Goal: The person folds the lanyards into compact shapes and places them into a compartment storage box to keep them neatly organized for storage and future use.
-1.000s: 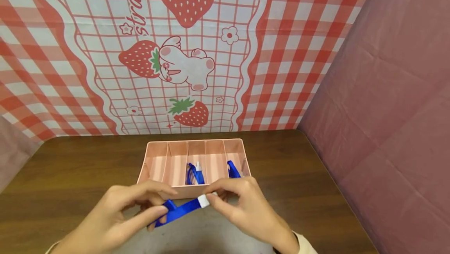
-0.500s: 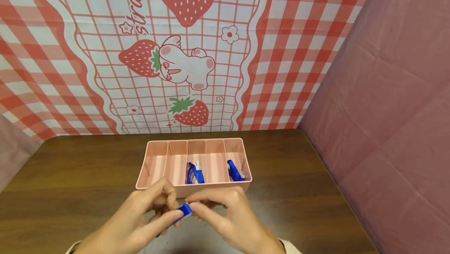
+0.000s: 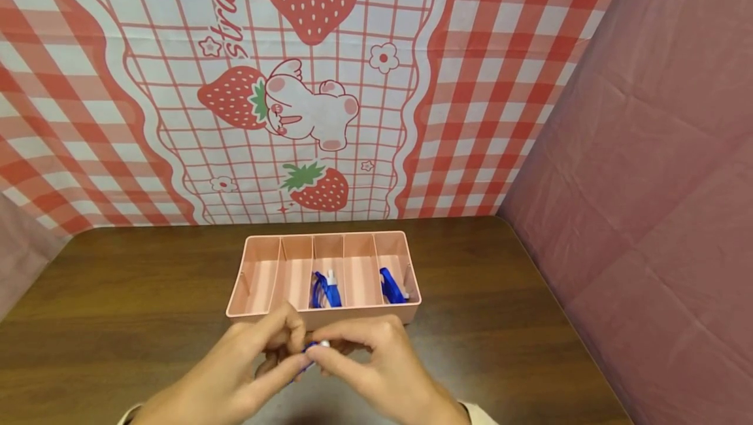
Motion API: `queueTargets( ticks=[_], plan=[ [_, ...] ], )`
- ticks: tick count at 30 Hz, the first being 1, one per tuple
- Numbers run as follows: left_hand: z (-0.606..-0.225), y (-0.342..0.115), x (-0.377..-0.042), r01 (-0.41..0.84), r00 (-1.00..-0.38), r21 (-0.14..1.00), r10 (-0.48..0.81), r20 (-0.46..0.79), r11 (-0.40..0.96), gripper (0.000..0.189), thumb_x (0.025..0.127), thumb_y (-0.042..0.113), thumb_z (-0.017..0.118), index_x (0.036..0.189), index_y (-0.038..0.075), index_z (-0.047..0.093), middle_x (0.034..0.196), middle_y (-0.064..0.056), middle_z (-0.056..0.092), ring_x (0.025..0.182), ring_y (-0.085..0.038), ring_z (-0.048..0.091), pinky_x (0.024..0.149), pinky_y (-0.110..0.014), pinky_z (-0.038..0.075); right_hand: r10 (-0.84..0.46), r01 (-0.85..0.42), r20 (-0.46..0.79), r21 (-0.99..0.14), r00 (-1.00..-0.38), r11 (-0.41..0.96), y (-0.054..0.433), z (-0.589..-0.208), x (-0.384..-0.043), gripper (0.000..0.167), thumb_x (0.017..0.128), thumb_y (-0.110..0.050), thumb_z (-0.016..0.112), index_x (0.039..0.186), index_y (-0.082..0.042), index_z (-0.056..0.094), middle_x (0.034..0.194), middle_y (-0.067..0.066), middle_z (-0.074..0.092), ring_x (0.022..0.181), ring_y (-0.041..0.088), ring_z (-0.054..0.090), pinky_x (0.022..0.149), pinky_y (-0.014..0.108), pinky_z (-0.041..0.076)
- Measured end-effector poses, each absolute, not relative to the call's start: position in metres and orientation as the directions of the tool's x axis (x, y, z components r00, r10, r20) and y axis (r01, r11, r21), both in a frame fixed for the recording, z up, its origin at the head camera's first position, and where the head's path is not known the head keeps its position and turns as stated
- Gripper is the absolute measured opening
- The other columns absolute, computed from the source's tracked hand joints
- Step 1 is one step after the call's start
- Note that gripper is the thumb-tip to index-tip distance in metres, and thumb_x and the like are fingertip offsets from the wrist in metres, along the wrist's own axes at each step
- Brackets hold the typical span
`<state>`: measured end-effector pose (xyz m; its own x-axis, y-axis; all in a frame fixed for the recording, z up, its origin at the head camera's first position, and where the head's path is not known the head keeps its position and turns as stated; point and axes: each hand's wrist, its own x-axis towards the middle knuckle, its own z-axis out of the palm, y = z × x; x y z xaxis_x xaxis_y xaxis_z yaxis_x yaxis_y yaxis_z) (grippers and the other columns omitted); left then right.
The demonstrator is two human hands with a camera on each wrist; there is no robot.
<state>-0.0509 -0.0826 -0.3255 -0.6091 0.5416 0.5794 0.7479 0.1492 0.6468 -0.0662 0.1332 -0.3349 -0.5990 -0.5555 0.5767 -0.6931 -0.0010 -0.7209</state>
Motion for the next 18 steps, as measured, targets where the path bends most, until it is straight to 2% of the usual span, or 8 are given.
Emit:
queueTargets(
  ticks=[2, 5, 10, 15, 18],
  plan=[
    [-0.327, -0.082, -0.051, 0.76, -0.596, 0.631, 0.556, 0.58, 0.156, 0.019, 0.095, 0.001, 0.063, 0.103, 0.011, 0.049, 0.077, 0.008, 0.058, 0.067, 0.008, 0.049, 0.056, -0.009, 0.043, -0.548, -0.707, 0.587, -0.708, -0.596, 0.01, 0.133, -0.335, -0.067, 0.022, 0.089, 0.01, 0.066, 0.104, -0.006, 0.072, 0.081, 0.002, 0.072, 0.069, 0.01, 0.068, 0.061, 0.025, 0.057],
    [-0.326, -0.083, -0.049, 0.754, -0.608, 0.631, 0.559, 0.564, 0.182, 0.021, 0.096, 0.004, 0.063, 0.111, 0.012, 0.051, 0.085, 0.009, 0.061, 0.073, 0.005, 0.055, 0.063, -0.01, 0.048, -0.531, -0.704, 0.59, -0.71, -0.608, 0.017, 0.135, -0.334, -0.068, 0.022, 0.089, 0.011, 0.066, 0.101, -0.007, 0.072, 0.08, 0.002, 0.071, 0.067, 0.01, 0.067, 0.061, 0.026, 0.057],
    [-0.323, -0.086, -0.045, 0.742, -0.647, 0.606, 0.544, 0.535, 0.287, 0.031, 0.093, 0.013, 0.071, 0.118, 0.012, 0.053, 0.087, 0.011, 0.06, 0.076, 0.003, 0.056, 0.069, -0.012, 0.049, -0.513, -0.672, 0.569, -0.741, -0.642, 0.019, 0.138, -0.327, -0.068, 0.022, 0.091, 0.012, 0.063, 0.103, -0.004, 0.072, 0.09, 0.007, 0.073, 0.066, 0.011, 0.068, 0.062, 0.03, 0.058],
    [-0.323, -0.086, -0.045, 0.769, -0.637, 0.509, 0.523, 0.566, 0.387, 0.037, 0.089, 0.022, 0.076, 0.12, 0.014, 0.057, 0.09, 0.012, 0.059, 0.08, 0.001, 0.054, 0.072, -0.015, 0.048, -0.519, -0.618, 0.527, -0.786, -0.673, 0.004, 0.144, -0.322, -0.068, 0.024, 0.092, 0.013, 0.059, 0.106, -0.002, 0.072, 0.095, 0.009, 0.074, 0.067, 0.013, 0.069, 0.061, 0.032, 0.058],
    [-0.325, -0.085, -0.046, 0.782, -0.623, 0.445, 0.513, 0.591, 0.436, 0.037, 0.089, 0.03, 0.076, 0.12, 0.016, 0.062, 0.098, 0.011, 0.057, 0.087, -0.001, 0.053, 0.075, -0.017, 0.048, -0.516, -0.588, 0.506, -0.809, -0.692, -0.005, 0.146, -0.321, -0.066, 0.024, 0.093, 0.013, 0.059, 0.107, -0.001, 0.072, 0.096, 0.01, 0.074, 0.067, 0.015, 0.07, 0.06, 0.033, 0.058]
  ],
)
